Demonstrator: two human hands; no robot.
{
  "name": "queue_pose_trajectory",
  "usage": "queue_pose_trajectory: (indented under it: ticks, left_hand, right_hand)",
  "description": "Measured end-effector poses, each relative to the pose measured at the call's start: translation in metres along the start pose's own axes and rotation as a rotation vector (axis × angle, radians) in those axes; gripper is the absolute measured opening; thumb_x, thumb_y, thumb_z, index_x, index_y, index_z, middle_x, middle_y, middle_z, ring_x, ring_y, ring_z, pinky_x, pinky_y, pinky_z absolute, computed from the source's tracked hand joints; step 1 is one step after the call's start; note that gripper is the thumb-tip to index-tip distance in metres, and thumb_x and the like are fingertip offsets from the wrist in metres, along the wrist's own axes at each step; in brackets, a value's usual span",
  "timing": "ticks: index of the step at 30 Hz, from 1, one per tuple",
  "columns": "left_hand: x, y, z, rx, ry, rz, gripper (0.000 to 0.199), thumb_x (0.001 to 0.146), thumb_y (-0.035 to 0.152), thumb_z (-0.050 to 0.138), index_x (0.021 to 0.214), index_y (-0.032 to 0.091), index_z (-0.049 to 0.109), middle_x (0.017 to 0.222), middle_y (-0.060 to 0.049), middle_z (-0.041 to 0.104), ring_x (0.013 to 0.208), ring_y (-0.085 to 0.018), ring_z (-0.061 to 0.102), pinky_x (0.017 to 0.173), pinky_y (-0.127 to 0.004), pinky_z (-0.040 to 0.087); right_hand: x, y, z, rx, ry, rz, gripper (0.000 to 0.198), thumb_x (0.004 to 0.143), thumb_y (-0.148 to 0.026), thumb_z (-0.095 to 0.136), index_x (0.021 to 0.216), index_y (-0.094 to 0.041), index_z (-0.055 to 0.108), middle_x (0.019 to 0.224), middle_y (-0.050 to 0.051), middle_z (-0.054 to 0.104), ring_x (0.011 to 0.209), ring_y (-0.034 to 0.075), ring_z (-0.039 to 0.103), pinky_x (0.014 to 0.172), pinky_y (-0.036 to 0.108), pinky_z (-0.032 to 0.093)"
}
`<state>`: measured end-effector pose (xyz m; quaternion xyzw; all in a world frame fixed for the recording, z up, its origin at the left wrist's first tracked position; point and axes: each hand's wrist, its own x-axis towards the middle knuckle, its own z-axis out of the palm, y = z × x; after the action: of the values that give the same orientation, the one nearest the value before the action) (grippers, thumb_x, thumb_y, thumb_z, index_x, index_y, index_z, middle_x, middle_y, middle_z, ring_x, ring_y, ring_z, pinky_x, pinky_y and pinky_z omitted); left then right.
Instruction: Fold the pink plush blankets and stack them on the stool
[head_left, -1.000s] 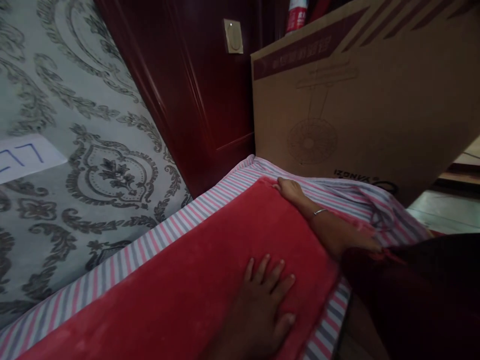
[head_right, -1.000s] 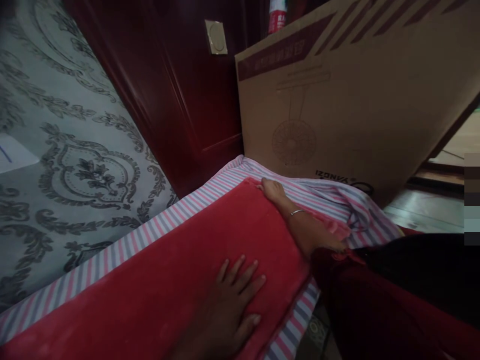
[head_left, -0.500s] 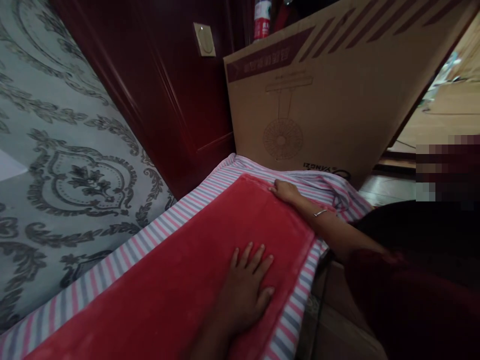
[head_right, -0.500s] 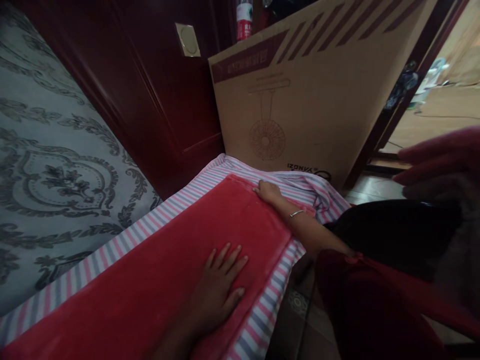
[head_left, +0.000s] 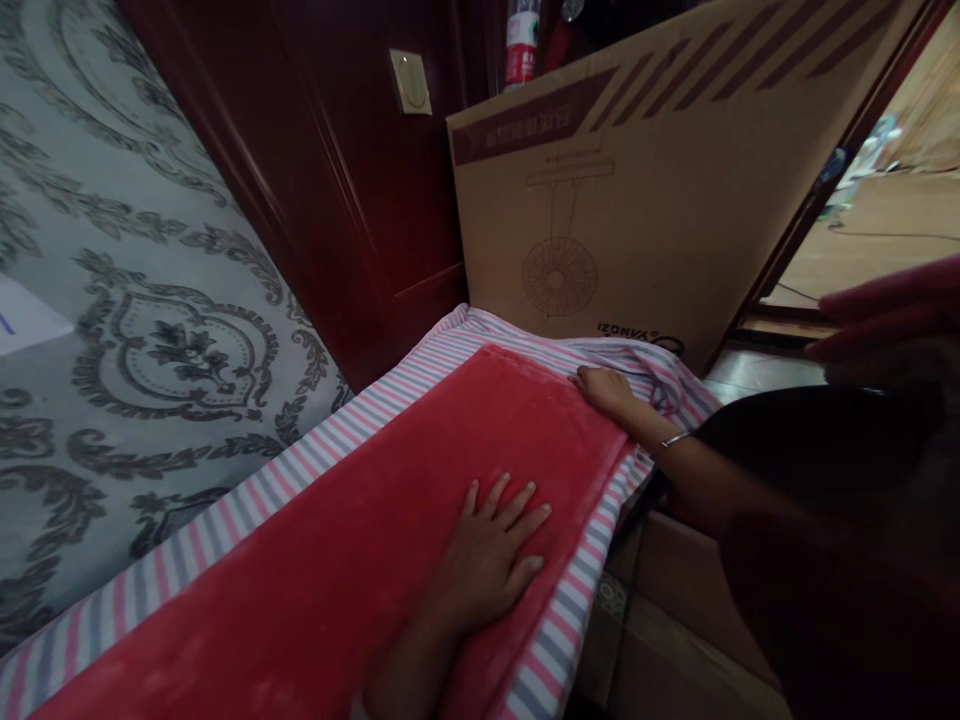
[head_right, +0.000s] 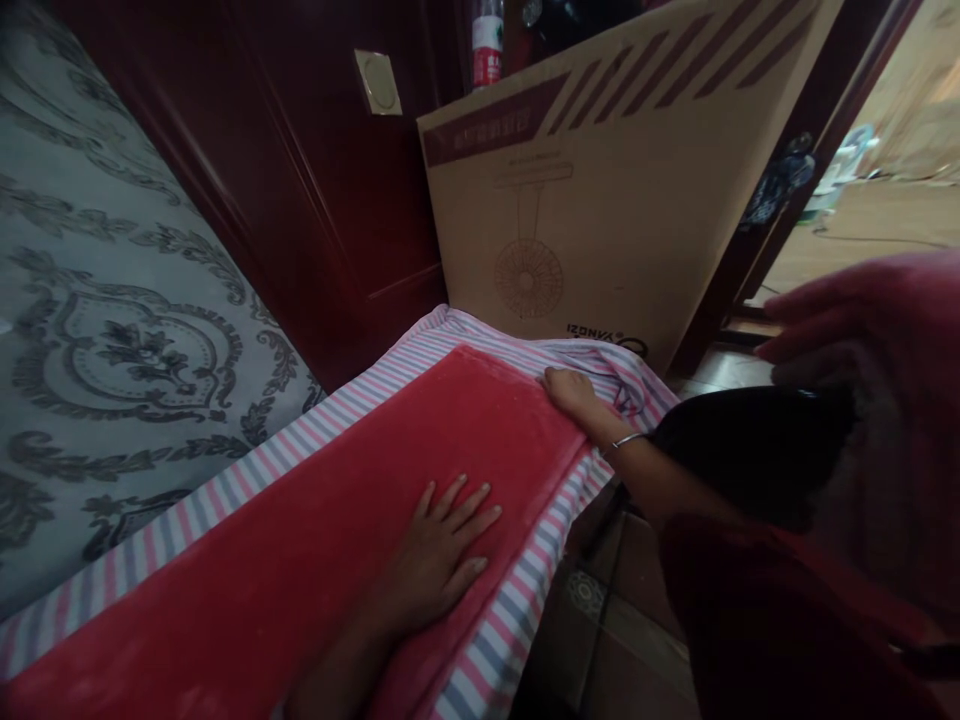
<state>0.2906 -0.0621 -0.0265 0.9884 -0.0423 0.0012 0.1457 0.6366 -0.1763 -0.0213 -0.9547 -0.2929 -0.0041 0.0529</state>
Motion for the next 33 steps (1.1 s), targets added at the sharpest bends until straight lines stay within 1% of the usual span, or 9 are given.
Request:
queue_pose_trajectory:
  ticks: [4,8,11,13,15,18,21,27,33]
  left_hand:
    - [0.0,0.001,0.001,-0.005,0.02,0.01,0.059,0.1,0.042,0.052,0.157,0.039,0.038,0.168,0.001,0.034,0.157,-0.031,0.021,0.125,-0.068,0.011]
    - [-0.001,0.003,-0.001,-0.006,0.024,-0.007,0.061,0.099,0.041,0.052,0.158,0.037,0.036,0.168,-0.001,0.034,0.156,-0.031,0.023,0.125,-0.067,0.013]
    - [-0.002,0.004,-0.002,-0.012,0.025,-0.027,0.063,0.099,0.041,0.053,0.159,0.034,0.036,0.169,-0.003,0.031,0.156,-0.032,0.024,0.125,-0.067,0.016]
    - [-0.003,0.003,-0.002,-0.021,0.014,-0.03,0.063,0.099,0.043,0.053,0.158,0.035,0.036,0.169,-0.002,0.031,0.156,-0.032,0.024,0.124,-0.068,0.016]
    - [-0.004,0.002,-0.001,-0.037,0.014,-0.022,0.062,0.1,0.046,0.051,0.159,0.037,0.035,0.169,-0.001,0.03,0.157,-0.032,0.022,0.124,-0.069,0.013]
    - [-0.006,0.001,0.001,-0.062,0.027,-0.011,0.062,0.101,0.051,0.047,0.16,0.038,0.032,0.17,0.001,0.027,0.158,-0.032,0.02,0.125,-0.068,0.01]
    - [-0.007,0.001,0.001,-0.061,0.031,-0.01,0.064,0.101,0.053,0.047,0.161,0.039,0.03,0.17,0.0,0.027,0.158,-0.032,0.02,0.126,-0.068,0.011]
    - [-0.009,0.004,-0.001,-0.048,0.041,0.006,0.068,0.1,0.054,0.049,0.162,0.041,0.024,0.171,0.001,0.025,0.158,-0.031,0.02,0.126,-0.066,0.014]
    - [-0.009,0.007,-0.003,-0.068,0.024,-0.008,0.069,0.1,0.056,0.047,0.162,0.041,0.021,0.17,0.001,0.026,0.158,-0.032,0.02,0.125,-0.068,0.015]
  right_hand:
    - [-0.009,0.002,0.001,-0.011,-0.012,-0.013,0.052,0.106,-0.052,0.035,0.129,-0.011,0.059,0.124,0.023,0.069,0.117,0.032,0.066,0.091,0.037,0.046]
    - [-0.016,0.009,-0.001,-0.009,-0.029,-0.05,0.042,0.106,-0.045,0.039,0.126,-0.014,0.061,0.123,0.02,0.07,0.115,0.029,0.066,0.089,0.035,0.046]
    - [-0.014,0.006,-0.008,-0.007,-0.04,-0.038,0.038,0.105,-0.039,0.043,0.122,-0.013,0.065,0.121,0.021,0.07,0.114,0.03,0.067,0.089,0.035,0.047]
    - [-0.006,-0.006,-0.014,-0.003,-0.027,-0.023,0.035,0.103,-0.032,0.045,0.124,-0.012,0.065,0.125,0.023,0.068,0.118,0.03,0.065,0.091,0.035,0.047]
    - [0.007,-0.023,-0.019,0.016,-0.001,-0.016,0.038,0.102,-0.028,0.044,0.133,-0.013,0.062,0.134,0.022,0.064,0.125,0.029,0.062,0.094,0.035,0.047]
    - [0.031,-0.054,-0.022,0.07,-0.002,0.004,0.046,0.105,-0.037,0.038,0.141,-0.016,0.058,0.14,0.02,0.061,0.127,0.028,0.061,0.095,0.035,0.049]
    - [0.05,-0.076,-0.016,0.113,-0.05,0.049,0.055,0.105,-0.05,0.035,0.134,-0.013,0.064,0.134,0.022,0.066,0.122,0.03,0.065,0.091,0.038,0.052]
    - [0.062,-0.088,-0.001,0.159,-0.038,0.086,0.057,0.102,-0.051,0.04,0.134,-0.009,0.064,0.133,0.026,0.065,0.122,0.033,0.064,0.093,0.041,0.053]
    - [0.091,-0.104,-0.007,0.194,-0.034,0.048,0.063,0.099,-0.054,0.048,0.136,-0.007,0.063,0.136,0.027,0.063,0.127,0.036,0.061,0.096,0.042,0.051]
